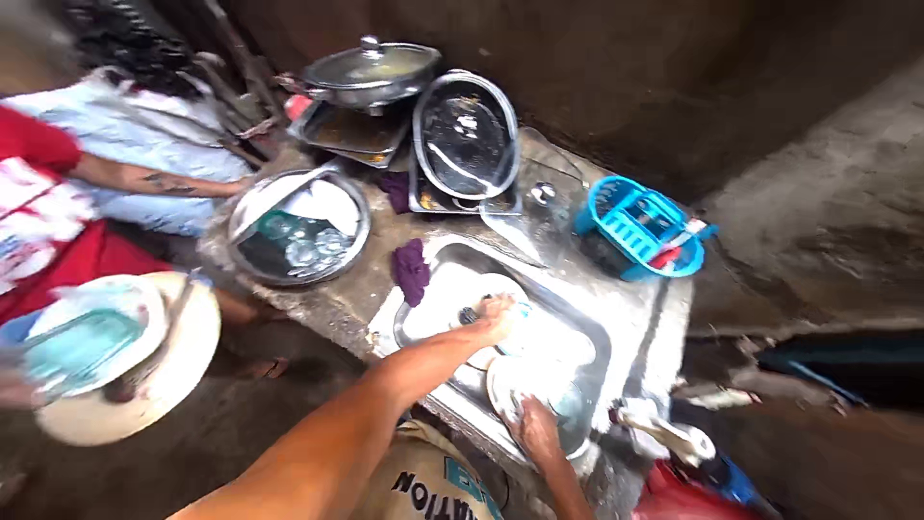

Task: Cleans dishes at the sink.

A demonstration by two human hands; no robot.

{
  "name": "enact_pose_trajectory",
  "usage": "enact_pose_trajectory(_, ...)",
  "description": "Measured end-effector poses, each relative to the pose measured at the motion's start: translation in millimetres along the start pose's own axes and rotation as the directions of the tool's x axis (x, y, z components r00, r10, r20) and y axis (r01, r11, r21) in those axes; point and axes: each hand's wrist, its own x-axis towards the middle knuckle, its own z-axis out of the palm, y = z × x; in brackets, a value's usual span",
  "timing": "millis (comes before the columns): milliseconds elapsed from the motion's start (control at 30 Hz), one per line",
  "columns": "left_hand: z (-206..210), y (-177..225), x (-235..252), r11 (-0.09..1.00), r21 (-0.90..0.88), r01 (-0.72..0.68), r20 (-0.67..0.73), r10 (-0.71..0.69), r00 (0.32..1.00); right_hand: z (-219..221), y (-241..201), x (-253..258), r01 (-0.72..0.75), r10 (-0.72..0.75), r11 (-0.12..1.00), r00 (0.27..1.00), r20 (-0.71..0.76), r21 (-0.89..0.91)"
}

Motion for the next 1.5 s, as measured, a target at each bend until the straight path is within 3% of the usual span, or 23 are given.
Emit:
enact_pose_trajectory(100, -6.9, -1.3, -1.5, 0.996, -0.086, -0.033, 0.006, 0.034, 0.999, 5.6, 3.7, 1.1, 0.030, -0.028, 0.999, 0.993, -0.112, 0.021)
enact_pose_trajectory(233, -1.0, 7.1, -14.6, 0.968, -0.217, -0.124, -0.058, 0.114, 0.992, 9.2, 14.6, -9.7, 0.165, -0.068, 0.935, 0.953, -0.295, 0.315)
enact_pose_trajectory(333, 6.5, 19.8, -27.7, 0.952, -0.253, -0.174, -0.153, 0.139, 0.978, 7.7, 21.2, -16.2, 0.277, -0.029, 0.851, 0.873, -0.486, 0.446)
enact_pose_trajectory(433, 12.2, 24.1, -42.3, 0.897, -0.362, -0.254, -0.341, 0.126, 0.932, -7.0, 21.1, -22.3, 0.309, 0.078, 0.796, 0.800, -0.595, 0.520)
enact_pose_trajectory(533, 11.8, 32.9, -57.3, 0.820, -0.470, -0.327, -0.515, 0.046, 0.856, -25.7, 12.5, -21.3, 0.391, 0.144, 0.752, 0.689, -0.710, 0.531)
enact_pose_trajectory(600, 10.7, 41.4, -72.4, 0.751, -0.564, -0.343, -0.538, -0.018, 0.843, -33.0, 0.8, -22.5, 0.412, 0.163, 0.746, 0.648, -0.744, 0.523)
enact_pose_trajectory(700, 14.6, 50.1, -92.1, 0.697, -0.656, -0.290, -0.474, -0.081, 0.877, -35.8, -11.3, -16.2, 0.419, 0.025, 0.799, 0.692, -0.721, 0.431)
enact_pose_trajectory(833, 30.4, 45.0, -103.6, 0.674, -0.701, -0.234, -0.398, -0.096, 0.912, -67.8, -7.8, 6.0, 0.183, -0.085, 0.965, 0.897, -0.433, 0.189)
enact_pose_trajectory(900, 35.1, 43.1, -107.6, 0.708, -0.667, -0.231, -0.416, -0.096, 0.904, -73.7, 3.7, 27.6, 0.132, -0.054, 0.979, 0.904, -0.425, 0.158)
enact_pose_trajectory(1000, 36.3, 41.8, -102.9, 0.660, -0.705, -0.259, -0.443, -0.126, 0.888, -75.6, -4.6, 16.9, 0.106, -0.004, 0.957, 0.936, -0.353, 0.270)
enact_pose_trajectory(1067, 34.5, 36.7, -93.6, 0.617, -0.738, -0.274, -0.450, -0.147, 0.881, -61.6, -11.7, -8.0, 0.201, -0.087, 0.918, 0.943, -0.321, 0.341)
enact_pose_trajectory(1133, 31.4, 34.7, -87.9, 0.667, -0.687, -0.288, -0.487, -0.128, 0.864, -45.5, 2.1, -11.3, 0.293, -0.170, 0.914, 0.905, -0.390, 0.281)
enact_pose_trajectory(1233, 40.7, 42.0, -95.3, 0.694, -0.665, -0.275, -0.456, -0.086, 0.886, -67.7, 23.4, 9.0, 0.034, -0.006, 0.991, 0.976, -0.219, 0.127)
enact_pose_trajectory(1300, 48.1, 53.3, -94.9, 0.691, -0.668, -0.277, -0.452, -0.081, 0.888, -81.1, 23.7, 18.4, -0.008, 0.041, 0.992, 0.965, -0.258, 0.126)
enact_pose_trajectory(1400, 40.7, 59.9, -90.5, 0.722, -0.650, -0.237, -0.431, -0.093, 0.898, -65.8, 9.3, 2.9, 0.154, -0.079, 0.963, 0.945, -0.317, 0.222)
enact_pose_trajectory(1467, 33.2, 52.2, -84.2, 0.703, -0.656, -0.274, -0.476, -0.103, 0.874, -44.9, 15.8, -9.7, 0.292, -0.175, 0.924, 0.895, -0.410, 0.245)
enact_pose_trajectory(1500, 34.4, 46.5, -80.4, 0.678, -0.679, -0.284, -0.480, -0.117, 0.869, -37.7, 24.4, -9.3, 0.294, -0.179, 0.928, 0.892, -0.416, 0.230)
